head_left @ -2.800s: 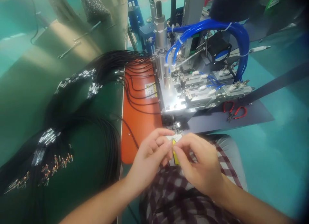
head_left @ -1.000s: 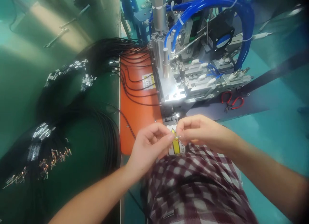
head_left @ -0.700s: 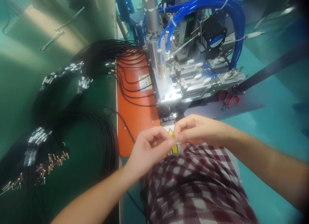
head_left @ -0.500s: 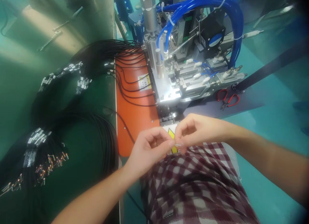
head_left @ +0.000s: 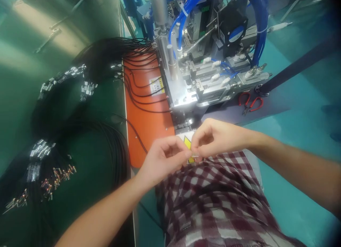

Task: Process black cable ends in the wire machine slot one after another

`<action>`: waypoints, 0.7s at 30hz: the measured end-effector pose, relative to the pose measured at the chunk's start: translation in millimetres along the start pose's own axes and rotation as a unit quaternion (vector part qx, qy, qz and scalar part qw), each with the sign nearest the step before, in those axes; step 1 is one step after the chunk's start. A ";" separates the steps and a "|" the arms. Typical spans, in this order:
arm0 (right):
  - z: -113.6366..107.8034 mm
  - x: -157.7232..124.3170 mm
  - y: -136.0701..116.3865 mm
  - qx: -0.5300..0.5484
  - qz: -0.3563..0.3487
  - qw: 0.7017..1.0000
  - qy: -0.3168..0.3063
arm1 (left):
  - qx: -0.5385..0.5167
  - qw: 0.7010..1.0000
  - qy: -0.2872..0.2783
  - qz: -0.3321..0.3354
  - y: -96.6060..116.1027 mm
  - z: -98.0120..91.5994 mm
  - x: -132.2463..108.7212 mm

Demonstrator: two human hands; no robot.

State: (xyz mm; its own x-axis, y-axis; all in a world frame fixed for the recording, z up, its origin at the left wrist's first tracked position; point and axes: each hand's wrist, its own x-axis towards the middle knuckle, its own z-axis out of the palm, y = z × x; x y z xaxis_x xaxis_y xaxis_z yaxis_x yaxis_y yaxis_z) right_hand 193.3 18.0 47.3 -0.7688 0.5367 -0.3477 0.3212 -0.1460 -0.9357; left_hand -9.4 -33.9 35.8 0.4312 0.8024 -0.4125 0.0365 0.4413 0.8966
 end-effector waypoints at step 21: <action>5.9 -5.7 10.1 -0.273 -0.213 0.925 0.157 | -0.016 0.999 0.037 -0.022 -6.6 -3.3 5.6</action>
State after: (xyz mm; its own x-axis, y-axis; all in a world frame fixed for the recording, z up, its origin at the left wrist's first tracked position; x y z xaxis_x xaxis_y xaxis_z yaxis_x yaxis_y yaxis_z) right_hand 197.6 8.6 39.5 -0.7185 0.6767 0.1607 0.3238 0.5299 -0.7838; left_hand -10.2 -31.0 27.1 0.3623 0.8092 -0.4625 0.0241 0.4880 0.8725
